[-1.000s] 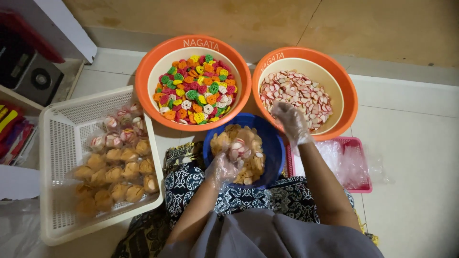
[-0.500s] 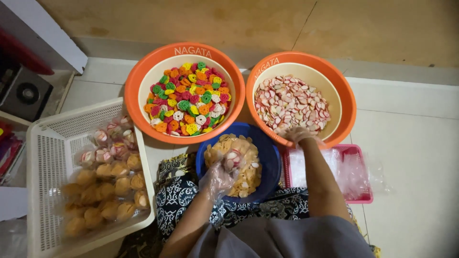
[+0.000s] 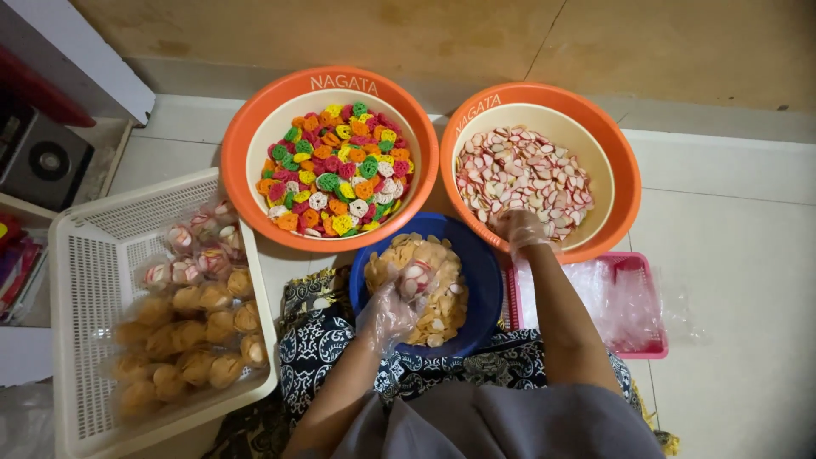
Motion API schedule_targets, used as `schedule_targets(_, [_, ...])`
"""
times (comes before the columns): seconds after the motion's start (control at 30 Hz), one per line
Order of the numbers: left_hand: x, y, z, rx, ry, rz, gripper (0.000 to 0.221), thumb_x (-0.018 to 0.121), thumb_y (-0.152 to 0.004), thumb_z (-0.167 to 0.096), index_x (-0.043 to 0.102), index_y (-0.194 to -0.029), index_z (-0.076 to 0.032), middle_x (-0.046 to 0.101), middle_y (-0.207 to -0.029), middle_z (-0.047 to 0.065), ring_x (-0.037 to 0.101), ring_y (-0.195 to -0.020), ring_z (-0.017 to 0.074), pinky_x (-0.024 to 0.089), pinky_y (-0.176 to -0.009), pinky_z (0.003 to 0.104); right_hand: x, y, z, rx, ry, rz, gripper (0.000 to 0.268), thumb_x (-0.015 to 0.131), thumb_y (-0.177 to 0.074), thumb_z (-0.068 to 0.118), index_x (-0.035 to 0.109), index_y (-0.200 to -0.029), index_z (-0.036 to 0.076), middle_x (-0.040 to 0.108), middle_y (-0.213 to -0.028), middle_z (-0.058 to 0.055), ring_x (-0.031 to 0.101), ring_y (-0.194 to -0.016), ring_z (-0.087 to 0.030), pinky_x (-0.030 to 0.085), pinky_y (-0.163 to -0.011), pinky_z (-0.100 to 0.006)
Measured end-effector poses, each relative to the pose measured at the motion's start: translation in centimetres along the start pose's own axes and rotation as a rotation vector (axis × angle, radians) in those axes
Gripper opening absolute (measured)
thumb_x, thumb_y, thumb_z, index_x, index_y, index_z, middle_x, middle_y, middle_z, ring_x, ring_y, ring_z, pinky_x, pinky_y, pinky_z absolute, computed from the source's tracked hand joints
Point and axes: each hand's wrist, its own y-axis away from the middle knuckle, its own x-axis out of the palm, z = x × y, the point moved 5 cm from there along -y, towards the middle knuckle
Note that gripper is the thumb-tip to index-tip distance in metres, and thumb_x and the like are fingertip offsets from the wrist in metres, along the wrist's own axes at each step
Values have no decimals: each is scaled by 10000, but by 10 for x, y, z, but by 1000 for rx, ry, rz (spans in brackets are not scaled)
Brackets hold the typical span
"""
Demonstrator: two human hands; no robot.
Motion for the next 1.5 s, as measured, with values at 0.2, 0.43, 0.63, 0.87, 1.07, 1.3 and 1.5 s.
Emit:
schedule_targets(0.2, [18, 13, 0, -16, -4, -8, 236, 720, -891, -367, 759, -882, -134, 787, -775, 44, 776, -740, 170, 648, -688, 471, -28, 22, -21, 120, -649, -105, 408, 702, -812, 136, 739, -1216, 172, 753, -929, -173, 747, -723, -261, 610, -703, -347])
schedule_targets(0.43, [39, 39, 3, 20, -44, -62, 235, 712, -909, -325, 661, -751, -160, 689, -631, -17, 722, -671, 119, 633, -689, 411, -42, 34, -35, -14, -316, -259, 506, 748, -800, 143, 607, -1282, 85, 646, -825, -163, 663, -659, -209, 595, -729, -412])
schedule_targets(0.63, [2, 16, -4, 231, -918, -11, 252, 591, -932, -270, 510, -1141, -156, 549, -1169, 2, 508, -1133, 155, 444, -963, 342, -84, 131, 55, -463, 1000, -297, 524, 613, -925, 31, 353, -1330, 239, 415, -847, -3, 448, -666, -98, 577, -949, -478])
schedule_targets(0.87, [14, 30, 2, 49, -92, -21, 235, 698, -916, -329, 695, -752, -160, 763, -712, -8, 768, -738, 123, 633, -691, 399, -159, 277, 172, -374, -790, 44, 203, 810, -740, 45, 812, -943, 63, 740, -864, -168, 722, -742, -217, 635, -636, -299])
schedule_targets(1.07, [-13, 14, 5, 1, 47, 10, 232, 696, -925, -251, 671, -748, -103, 786, -788, 97, 781, -767, 199, 627, -831, 490, -134, 295, 195, -627, -620, 48, 326, 591, -796, -54, 816, -1006, 54, 747, -835, -146, 698, -789, -190, 610, -670, -301])
schedule_targets(1.3, [31, 47, 7, -28, 69, 51, 166, 717, -892, -213, 693, -785, -89, 782, -803, 135, 785, -789, 258, 635, -829, 508, -112, 296, 204, -645, -857, 206, 284, 678, -771, -35, 813, -1011, 36, 768, -989, -156, 712, -894, -268, 607, -775, -331])
schedule_targets(1.5, [-2, 17, 8, -87, 21, 81, 240, 694, -916, -334, 746, -823, -119, 789, -829, 104, 782, -801, 270, 647, -731, 462, -131, 248, 182, -440, -809, 44, 206, 811, -837, 134, 802, -1041, 101, 757, -981, -82, 687, -787, -146, 602, -639, -256])
